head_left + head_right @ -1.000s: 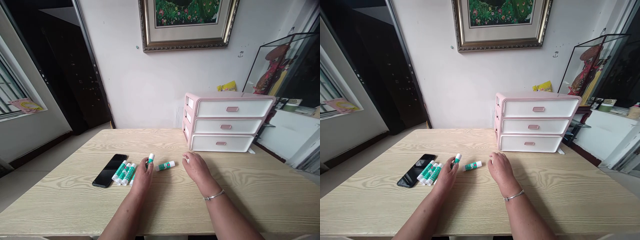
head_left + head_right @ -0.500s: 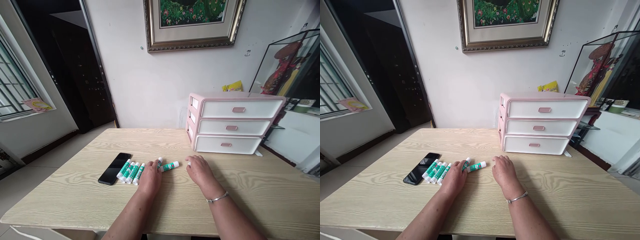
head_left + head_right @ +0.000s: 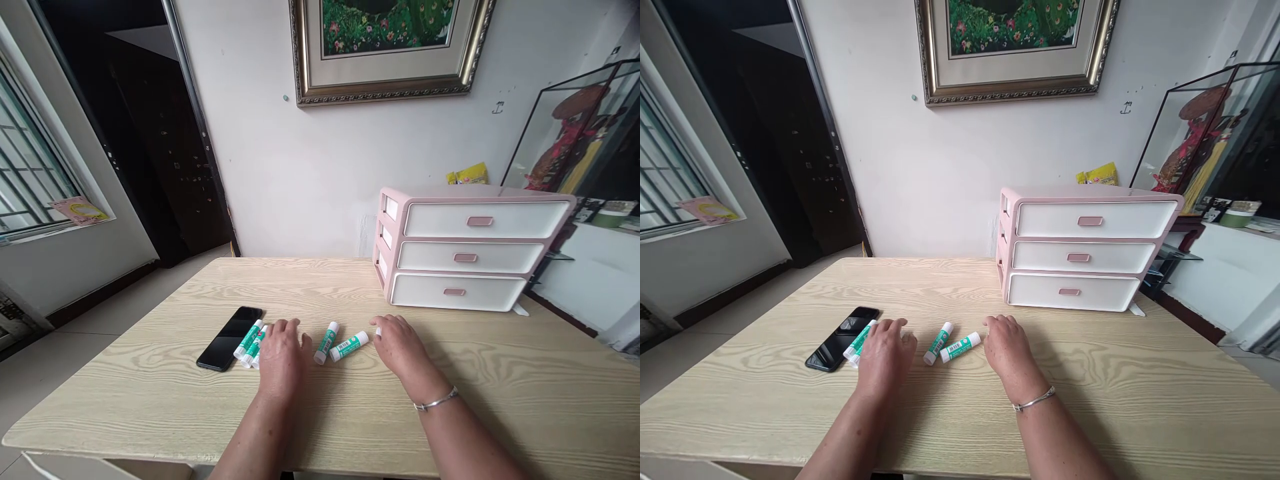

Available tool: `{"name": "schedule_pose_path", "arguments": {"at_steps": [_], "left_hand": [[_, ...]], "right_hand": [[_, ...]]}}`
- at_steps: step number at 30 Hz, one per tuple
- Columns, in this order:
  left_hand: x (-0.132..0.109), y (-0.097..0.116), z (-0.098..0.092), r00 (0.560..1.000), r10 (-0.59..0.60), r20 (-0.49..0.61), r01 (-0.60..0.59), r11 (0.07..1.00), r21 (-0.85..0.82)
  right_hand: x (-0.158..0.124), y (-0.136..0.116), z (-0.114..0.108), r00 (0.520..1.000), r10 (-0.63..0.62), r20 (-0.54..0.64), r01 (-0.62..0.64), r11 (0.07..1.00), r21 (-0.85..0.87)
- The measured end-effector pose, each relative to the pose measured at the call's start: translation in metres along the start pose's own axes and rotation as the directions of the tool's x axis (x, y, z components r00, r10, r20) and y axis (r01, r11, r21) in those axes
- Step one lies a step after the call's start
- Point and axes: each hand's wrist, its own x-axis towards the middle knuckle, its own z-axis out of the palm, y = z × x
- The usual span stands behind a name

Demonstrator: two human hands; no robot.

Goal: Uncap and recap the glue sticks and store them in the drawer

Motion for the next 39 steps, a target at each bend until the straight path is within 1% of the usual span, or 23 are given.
{"name": "schedule_pose_path", "arguments": {"at_steps": [2,4,6,8,10,14,18,20,22,23,25,26,28,30,32,34,36,37,39], "left_hand": [[0.002,-0.006,-0.005,1.000,-0.001,-0.018,0.004,0.982,0.187],[0.003,-0.013,-0.006,1.000,0.012,-0.020,-0.004,0.936,0.353],[0.002,-0.019,-0.005,0.999,0.033,-0.002,-0.028,0.889,0.456],[0.001,-0.024,-0.002,0.998,0.051,0.022,-0.055,0.867,0.495],[0.001,-0.026,0.002,0.997,0.058,0.043,-0.072,0.856,0.512],[0.002,-0.029,0.010,0.995,0.033,0.089,-0.072,0.875,0.480],[0.004,-0.027,0.017,0.994,0.043,0.104,-0.084,0.902,0.424],[0.005,-0.025,0.020,0.992,0.065,0.109,-0.102,0.919,0.381],[0.006,-0.023,0.024,0.989,0.087,0.118,-0.118,0.949,0.292],[0.007,-0.023,0.025,0.988,0.099,0.121,-0.123,0.969,0.213],[0.009,-0.022,0.029,0.985,0.130,0.116,-0.131,0.991,-0.001],[0.010,-0.022,0.031,0.983,0.147,0.106,-0.133,0.983,-0.124],[0.011,-0.021,0.033,0.981,0.167,0.098,-0.123,0.928,-0.351],[0.011,-0.019,0.032,0.975,0.157,0.155,-0.052,0.847,-0.530],[0.009,-0.016,0.028,0.954,0.147,0.262,0.060,0.762,-0.645],[0.007,-0.012,0.023,0.925,0.158,0.344,0.137,0.709,-0.692],[0.006,-0.009,0.019,0.909,0.180,0.376,0.156,0.689,-0.708],[0.005,-0.008,0.018,0.904,0.191,0.383,0.157,0.685,-0.712],[0.004,-0.007,0.017,0.896,0.200,0.398,0.167,0.678,-0.716]], "right_hand": [[0.001,-0.003,-0.004,1.000,0.004,0.018,-0.004,1.000,0.009],[0.001,-0.009,-0.011,1.000,0.008,0.020,-0.009,0.999,0.040],[0.001,-0.017,-0.018,1.000,0.012,-0.015,-0.011,0.996,0.093],[0.000,-0.026,-0.023,0.997,0.004,-0.075,0.007,0.988,0.157],[-0.002,-0.035,-0.023,0.994,-0.019,-0.111,0.043,0.975,0.217],[-0.005,-0.045,-0.011,0.995,-0.062,-0.081,0.085,0.942,0.326],[-0.005,-0.045,0.001,0.994,-0.090,-0.068,0.110,0.898,0.426],[-0.004,-0.044,0.004,0.993,-0.097,-0.067,0.117,0.876,0.468],[-0.003,-0.043,0.005,0.992,-0.101,-0.077,0.127,0.847,0.516],[-0.003,-0.043,0.006,0.991,-0.098,-0.088,0.131,0.828,0.545],[-0.002,-0.043,0.008,0.991,-0.072,-0.110,0.125,0.782,0.611],[-0.001,-0.043,0.009,0.993,-0.048,-0.111,0.109,0.754,0.647],[0.001,-0.044,0.011,0.996,0.021,-0.083,0.046,0.690,0.722],[0.003,-0.045,0.012,0.995,0.096,-0.021,-0.041,0.600,0.799],[0.006,-0.046,0.012,0.989,0.145,0.034,-0.100,0.473,0.875],[0.008,-0.047,0.011,0.984,0.162,0.074,-0.124,0.320,0.939],[0.010,-0.049,0.007,0.982,0.147,0.119,-0.145,0.186,0.972],[0.010,-0.050,0.005,0.981,0.133,0.142,-0.160,0.139,0.977],[0.009,-0.051,0.000,0.979,0.103,0.173,-0.182,0.084,0.980]]}}
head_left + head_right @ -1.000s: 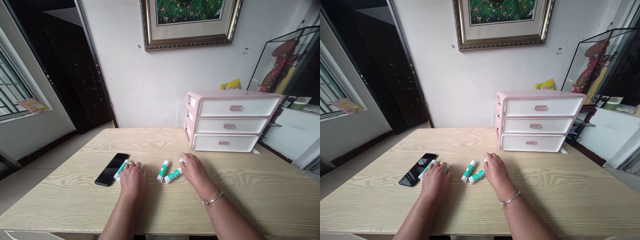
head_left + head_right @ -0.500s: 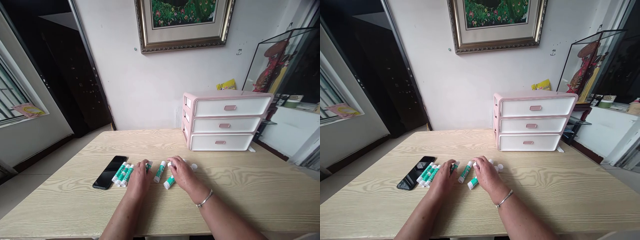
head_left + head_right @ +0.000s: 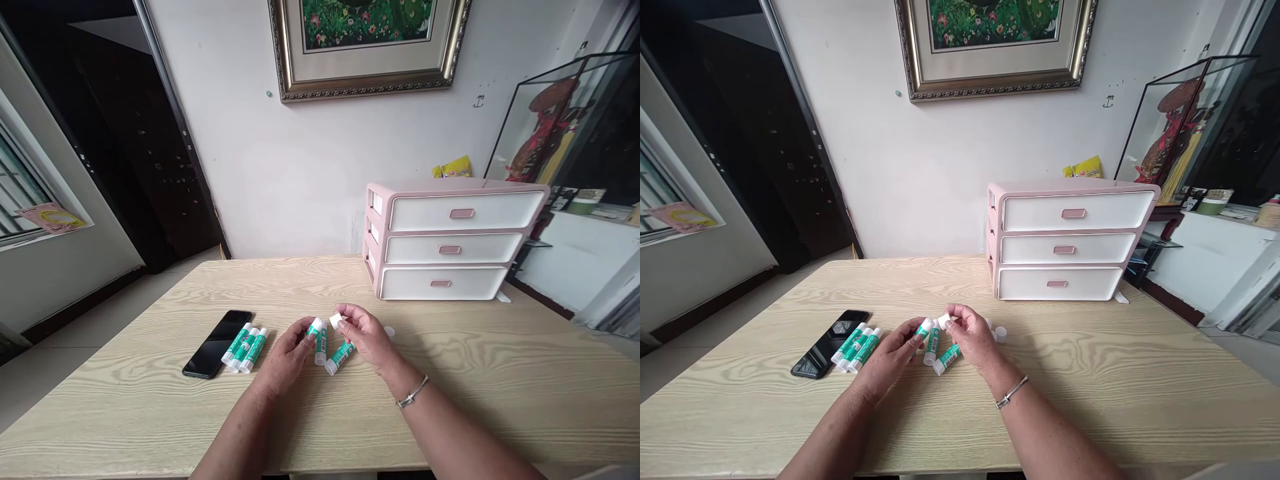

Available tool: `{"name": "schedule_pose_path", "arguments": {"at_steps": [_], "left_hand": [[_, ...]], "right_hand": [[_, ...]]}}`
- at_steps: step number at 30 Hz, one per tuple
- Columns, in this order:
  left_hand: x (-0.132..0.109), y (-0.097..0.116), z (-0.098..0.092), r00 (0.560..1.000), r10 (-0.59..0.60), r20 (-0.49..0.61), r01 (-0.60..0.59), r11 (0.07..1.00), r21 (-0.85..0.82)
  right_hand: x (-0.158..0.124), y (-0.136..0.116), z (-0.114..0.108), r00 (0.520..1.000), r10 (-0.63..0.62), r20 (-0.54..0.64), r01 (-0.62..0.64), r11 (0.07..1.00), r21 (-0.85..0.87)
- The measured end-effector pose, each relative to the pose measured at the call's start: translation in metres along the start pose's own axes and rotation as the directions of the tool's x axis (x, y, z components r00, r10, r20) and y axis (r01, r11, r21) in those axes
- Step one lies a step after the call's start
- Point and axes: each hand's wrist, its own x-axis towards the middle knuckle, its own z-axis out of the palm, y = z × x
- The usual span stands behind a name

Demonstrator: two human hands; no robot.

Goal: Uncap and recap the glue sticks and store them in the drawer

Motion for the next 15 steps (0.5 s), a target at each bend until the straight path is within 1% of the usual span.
{"name": "schedule_pose_path", "arguments": {"at_steps": [3,6,11,15], "left_hand": [[-0.0003,0.0002,0.0003,1.000,-0.030,-0.008,0.030,0.999,-0.015],[-0.0010,-0.0009,0.0006,0.998,-0.051,-0.031,0.050,0.999,-0.019],[-0.0032,-0.0006,0.0025,1.000,-0.014,0.006,0.014,0.998,-0.056],[-0.0044,0.0025,0.0032,1.000,-0.008,-0.019,0.007,0.996,-0.091]], "right_hand": [[-0.0029,-0.0062,0.0027,1.000,0.003,0.025,-0.004,0.999,0.036],[-0.0047,-0.0070,0.0053,0.999,0.000,0.038,-0.002,0.998,0.056],[-0.0044,-0.0013,0.0051,0.999,-0.001,0.052,-0.001,0.999,0.042],[-0.0043,-0.0007,0.0027,1.000,-0.013,0.025,0.012,1.000,0.026]]}}
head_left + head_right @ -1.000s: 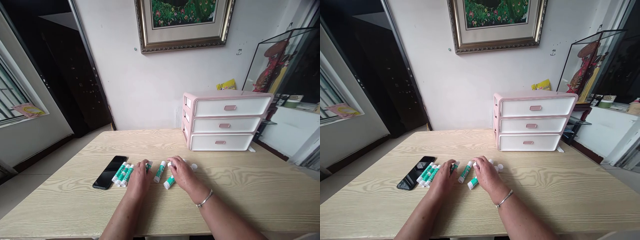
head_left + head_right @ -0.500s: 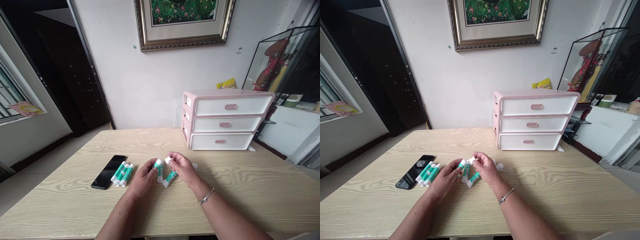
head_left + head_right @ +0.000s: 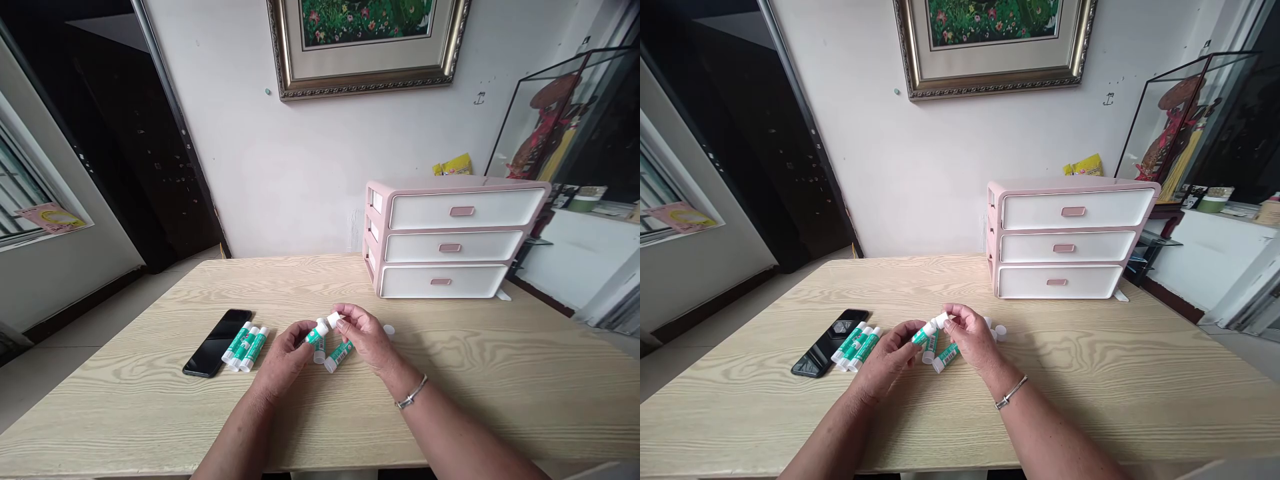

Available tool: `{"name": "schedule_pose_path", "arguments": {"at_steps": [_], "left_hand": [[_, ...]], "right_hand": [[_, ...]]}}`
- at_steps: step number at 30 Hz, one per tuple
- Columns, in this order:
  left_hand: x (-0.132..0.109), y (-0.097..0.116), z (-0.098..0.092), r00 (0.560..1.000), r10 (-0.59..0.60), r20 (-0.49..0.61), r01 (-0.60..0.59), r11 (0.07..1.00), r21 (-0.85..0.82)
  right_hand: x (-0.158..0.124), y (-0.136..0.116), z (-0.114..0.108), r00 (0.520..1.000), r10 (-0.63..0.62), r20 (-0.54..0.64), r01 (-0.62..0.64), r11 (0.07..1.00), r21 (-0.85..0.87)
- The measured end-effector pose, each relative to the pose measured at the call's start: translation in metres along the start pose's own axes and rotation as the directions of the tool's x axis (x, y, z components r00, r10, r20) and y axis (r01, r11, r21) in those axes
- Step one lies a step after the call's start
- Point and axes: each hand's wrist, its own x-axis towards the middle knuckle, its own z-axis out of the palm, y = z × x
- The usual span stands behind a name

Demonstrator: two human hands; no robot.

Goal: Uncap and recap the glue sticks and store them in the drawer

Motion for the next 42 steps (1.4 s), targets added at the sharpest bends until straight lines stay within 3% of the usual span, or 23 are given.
{"name": "schedule_pose_path", "arguments": {"at_steps": [14,25,33,38,42], "left_hand": [[-0.005,0.006,-0.001,0.997,-0.016,0.081,0.020,0.998,-0.052],[-0.004,0.008,0.005,0.999,-0.026,0.030,0.018,0.975,0.224],[-0.005,0.011,0.010,1.000,-0.018,-0.011,0.020,0.966,0.258],[-0.004,0.011,0.007,0.987,-0.079,-0.139,0.114,0.959,0.261],[-0.004,0.007,0.001,0.968,-0.139,-0.207,0.179,0.966,0.188]], "right_hand": [[-0.002,0.003,0.002,0.993,-0.040,0.111,0.038,0.999,0.013],[-0.009,0.009,0.009,0.981,-0.027,0.192,0.026,1.000,0.007],[-0.014,0.002,0.015,0.973,-0.085,0.214,0.111,0.987,-0.114],[-0.019,0.003,0.012,0.969,-0.177,0.173,0.209,0.959,-0.191],[-0.016,0.002,0.000,0.979,-0.203,0.008,0.200,0.955,-0.219]]}}
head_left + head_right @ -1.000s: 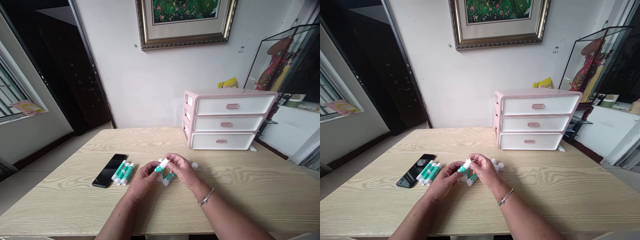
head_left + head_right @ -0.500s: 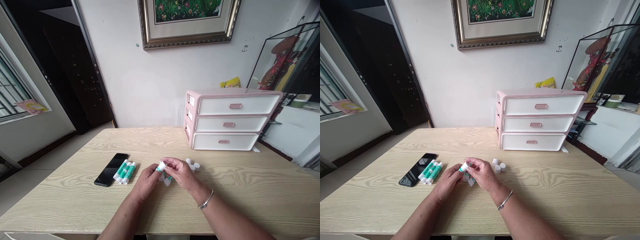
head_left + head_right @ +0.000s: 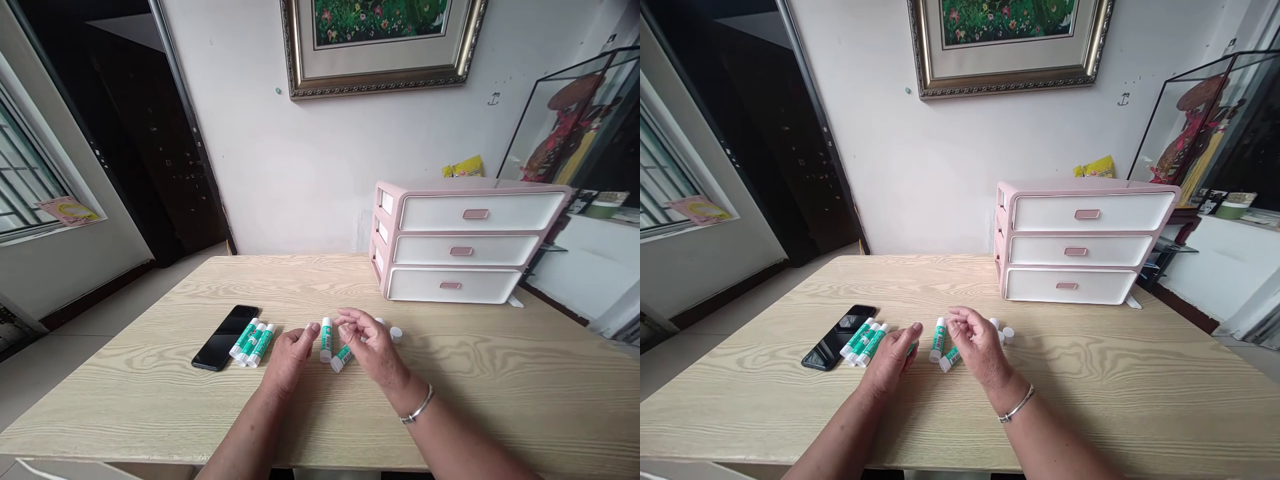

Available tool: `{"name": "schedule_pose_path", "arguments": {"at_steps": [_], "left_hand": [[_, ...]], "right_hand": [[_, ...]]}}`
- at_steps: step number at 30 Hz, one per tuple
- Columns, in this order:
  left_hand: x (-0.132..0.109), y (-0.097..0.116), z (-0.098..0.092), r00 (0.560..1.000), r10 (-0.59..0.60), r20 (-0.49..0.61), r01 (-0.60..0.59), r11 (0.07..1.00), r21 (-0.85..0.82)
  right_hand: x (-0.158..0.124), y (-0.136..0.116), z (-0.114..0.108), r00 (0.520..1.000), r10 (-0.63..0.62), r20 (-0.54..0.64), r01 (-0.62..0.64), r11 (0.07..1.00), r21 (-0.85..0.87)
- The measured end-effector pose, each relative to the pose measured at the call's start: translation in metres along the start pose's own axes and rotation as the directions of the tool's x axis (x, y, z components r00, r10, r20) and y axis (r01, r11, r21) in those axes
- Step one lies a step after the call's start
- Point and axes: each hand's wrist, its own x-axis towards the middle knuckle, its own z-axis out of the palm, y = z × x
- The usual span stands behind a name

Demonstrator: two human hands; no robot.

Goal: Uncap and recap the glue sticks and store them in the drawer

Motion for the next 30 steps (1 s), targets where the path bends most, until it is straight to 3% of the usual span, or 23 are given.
{"name": "schedule_pose_path", "arguments": {"at_steps": [4,8,18,22,25,30], "left_hand": [[-0.001,-0.003,-0.002,1.000,0.014,-0.003,-0.014,0.998,-0.069],[-0.004,0.000,-0.003,0.998,0.056,-0.023,-0.058,0.994,-0.090],[-0.001,-0.007,-0.005,0.998,0.057,-0.028,-0.060,0.991,-0.117],[0.002,-0.009,-0.005,0.997,0.008,-0.076,-0.011,0.999,-0.039],[0.006,-0.011,-0.004,0.990,0.034,-0.134,-0.010,0.985,0.174],[0.011,-0.014,-0.001,0.988,0.085,-0.133,-0.020,0.903,0.429]], "right_hand": [[0.009,-0.001,-0.015,0.978,0.046,-0.205,-0.045,0.999,0.008],[0.015,-0.005,-0.027,0.938,0.011,-0.348,-0.028,0.999,-0.046],[0.019,-0.016,-0.042,0.847,0.033,-0.530,-0.073,0.996,-0.054],[0.023,-0.012,-0.049,0.856,-0.001,-0.518,-0.138,0.963,-0.230],[0.024,-0.011,-0.052,0.895,-0.024,-0.445,-0.221,0.842,-0.491],[0.022,-0.008,-0.051,0.959,-0.003,-0.283,-0.250,0.457,-0.854]]}}
